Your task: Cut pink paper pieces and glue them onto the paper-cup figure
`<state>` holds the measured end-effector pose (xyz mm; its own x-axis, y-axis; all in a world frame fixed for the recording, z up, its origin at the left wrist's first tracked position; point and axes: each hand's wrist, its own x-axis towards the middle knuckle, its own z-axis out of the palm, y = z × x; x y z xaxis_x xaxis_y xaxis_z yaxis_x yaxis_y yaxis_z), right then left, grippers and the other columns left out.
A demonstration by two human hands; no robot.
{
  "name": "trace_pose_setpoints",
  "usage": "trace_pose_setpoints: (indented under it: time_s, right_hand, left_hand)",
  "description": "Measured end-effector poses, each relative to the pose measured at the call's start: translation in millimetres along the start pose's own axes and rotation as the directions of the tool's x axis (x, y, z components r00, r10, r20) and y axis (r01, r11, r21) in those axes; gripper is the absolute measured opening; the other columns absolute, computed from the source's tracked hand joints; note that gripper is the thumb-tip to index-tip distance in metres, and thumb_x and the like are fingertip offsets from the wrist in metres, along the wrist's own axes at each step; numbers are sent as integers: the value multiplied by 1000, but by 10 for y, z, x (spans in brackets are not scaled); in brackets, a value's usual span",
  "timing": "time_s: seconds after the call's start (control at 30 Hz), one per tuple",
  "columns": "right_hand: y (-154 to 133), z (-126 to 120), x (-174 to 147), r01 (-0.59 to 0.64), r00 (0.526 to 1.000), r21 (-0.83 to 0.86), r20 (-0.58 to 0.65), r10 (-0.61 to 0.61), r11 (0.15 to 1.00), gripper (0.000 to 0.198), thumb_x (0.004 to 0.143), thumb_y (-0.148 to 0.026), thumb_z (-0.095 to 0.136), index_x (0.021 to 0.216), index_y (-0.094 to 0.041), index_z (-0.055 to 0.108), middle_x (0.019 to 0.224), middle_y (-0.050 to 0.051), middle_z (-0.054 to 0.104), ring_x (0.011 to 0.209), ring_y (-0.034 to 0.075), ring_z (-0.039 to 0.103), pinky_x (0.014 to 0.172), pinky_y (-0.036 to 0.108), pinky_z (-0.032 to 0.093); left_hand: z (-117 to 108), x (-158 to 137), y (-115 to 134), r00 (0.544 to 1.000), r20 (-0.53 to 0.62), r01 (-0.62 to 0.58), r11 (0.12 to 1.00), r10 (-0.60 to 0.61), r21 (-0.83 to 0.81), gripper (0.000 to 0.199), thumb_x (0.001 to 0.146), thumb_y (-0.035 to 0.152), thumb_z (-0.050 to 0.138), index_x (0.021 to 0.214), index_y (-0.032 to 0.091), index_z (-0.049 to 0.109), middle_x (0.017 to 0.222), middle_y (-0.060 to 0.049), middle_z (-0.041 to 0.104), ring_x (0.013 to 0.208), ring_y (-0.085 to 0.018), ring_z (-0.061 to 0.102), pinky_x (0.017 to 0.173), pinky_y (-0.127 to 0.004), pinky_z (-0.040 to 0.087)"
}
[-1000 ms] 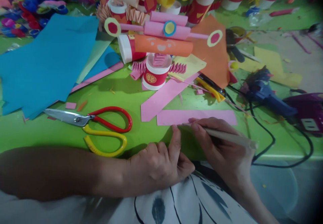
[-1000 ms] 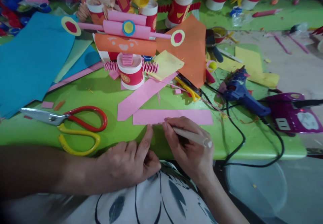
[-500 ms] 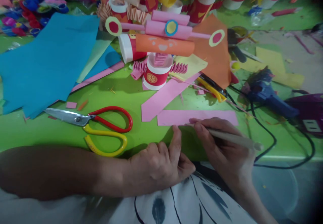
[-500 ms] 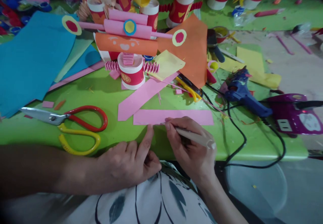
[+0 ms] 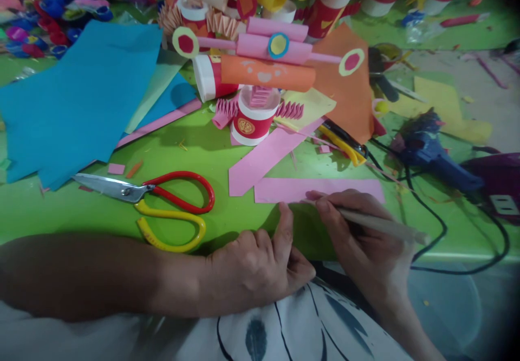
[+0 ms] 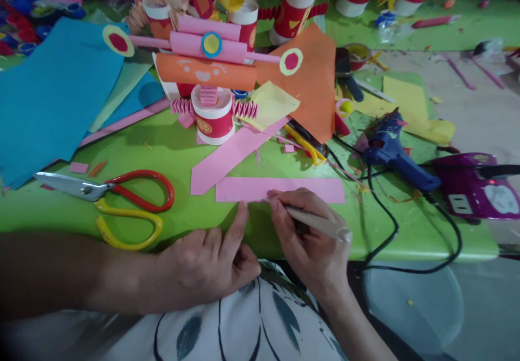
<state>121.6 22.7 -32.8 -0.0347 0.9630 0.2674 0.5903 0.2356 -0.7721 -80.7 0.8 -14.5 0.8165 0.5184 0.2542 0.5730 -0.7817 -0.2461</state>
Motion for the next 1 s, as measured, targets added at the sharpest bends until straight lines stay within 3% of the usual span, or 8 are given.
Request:
trace_pose_setpoints:
  time_s: [0.63,1.0]
  right_hand:
    - [-9,8,4,-14,1000,-49,-12,14,999,1,97,-29,73,97,-28,73,92,3,81,78,21,76,67,36,62]
    - [-13,26,11,12,999,-57,-42,-15,998,1,96,-26,74,95,-26,74,90,2,79,77,18,75,66,31,61]
  left_hand:
    - [28,-22,26,1000,-19,20,1000,-20,0,11,97,11,52,90,19,52,124,-23,77,42,-10,55,38,-23,34]
    - [55,-34,52,999,-37,32,999,-32,1,11,99,20,59,90,20,52,122,-22,78,42,-9,52,38,-25,31]
